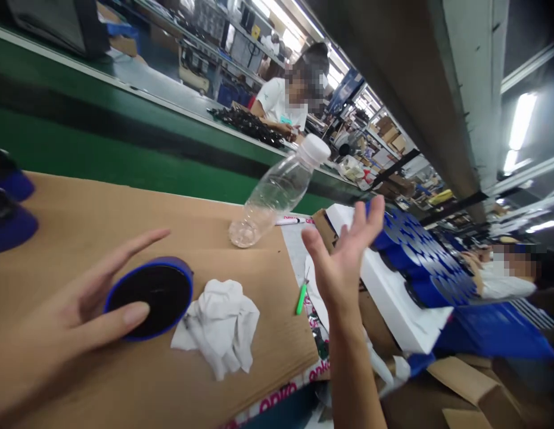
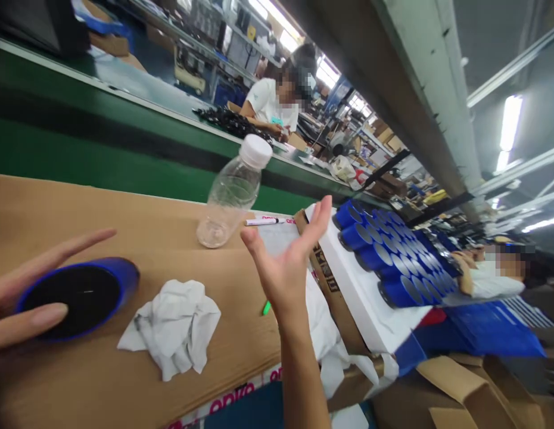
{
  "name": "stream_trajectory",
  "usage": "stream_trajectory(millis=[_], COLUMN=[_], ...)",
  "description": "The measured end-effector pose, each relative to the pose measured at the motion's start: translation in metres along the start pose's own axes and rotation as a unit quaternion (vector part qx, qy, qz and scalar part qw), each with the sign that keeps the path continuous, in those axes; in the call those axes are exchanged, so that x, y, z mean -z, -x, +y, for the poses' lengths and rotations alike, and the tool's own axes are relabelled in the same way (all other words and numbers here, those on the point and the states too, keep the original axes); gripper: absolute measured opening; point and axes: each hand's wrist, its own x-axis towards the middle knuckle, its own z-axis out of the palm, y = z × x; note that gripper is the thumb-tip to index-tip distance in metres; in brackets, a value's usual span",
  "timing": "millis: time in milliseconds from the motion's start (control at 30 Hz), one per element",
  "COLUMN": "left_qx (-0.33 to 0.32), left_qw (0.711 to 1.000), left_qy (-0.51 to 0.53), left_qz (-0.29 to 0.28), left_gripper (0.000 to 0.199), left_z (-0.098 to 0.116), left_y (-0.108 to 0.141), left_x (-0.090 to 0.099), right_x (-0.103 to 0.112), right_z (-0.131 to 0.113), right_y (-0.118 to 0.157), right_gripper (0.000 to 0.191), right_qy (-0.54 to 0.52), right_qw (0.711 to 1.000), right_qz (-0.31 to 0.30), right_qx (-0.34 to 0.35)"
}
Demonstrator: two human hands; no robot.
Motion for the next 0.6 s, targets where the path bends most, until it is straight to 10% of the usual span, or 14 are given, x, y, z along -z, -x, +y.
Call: stream_trajectory(millis=[100, 300, 467, 600], left_qx=[0.061, 0.071, 0.089, 0.108], left_qw=[0.981, 0.961, 0.967, 0.98], left_qy=[0.174, 0.206, 0.215, 0.162], left_qz=[-0.063, -0.168, -0.103, 0.042], left_gripper=[0.076, 0.058, 0.061, 0.057], left_z=[0.014, 0.023, 0.031, 0.058], left_y=[0.001, 0.003, 0.005, 0.017], left_x=[-0.004, -0.008, -0.011, -0.027], right_x=[-0.039, -0.057, -0.016, 0.02], right_z=[0.012, 0.005, -0.013, -0.015], right_y=[-0.034, -0.043, -0.018, 0.01], right_gripper=[0.155, 0.067, 0.066, 0.05], right_qy=[-0.06, -0.076, 0.085, 0.363], right_qw=[0.995, 0.989, 0.981, 0.855], right_qz=[-0.051, -0.114, -0.135, -0.148], right_qx=[-0.065, -0.053, 0.115, 0.341])
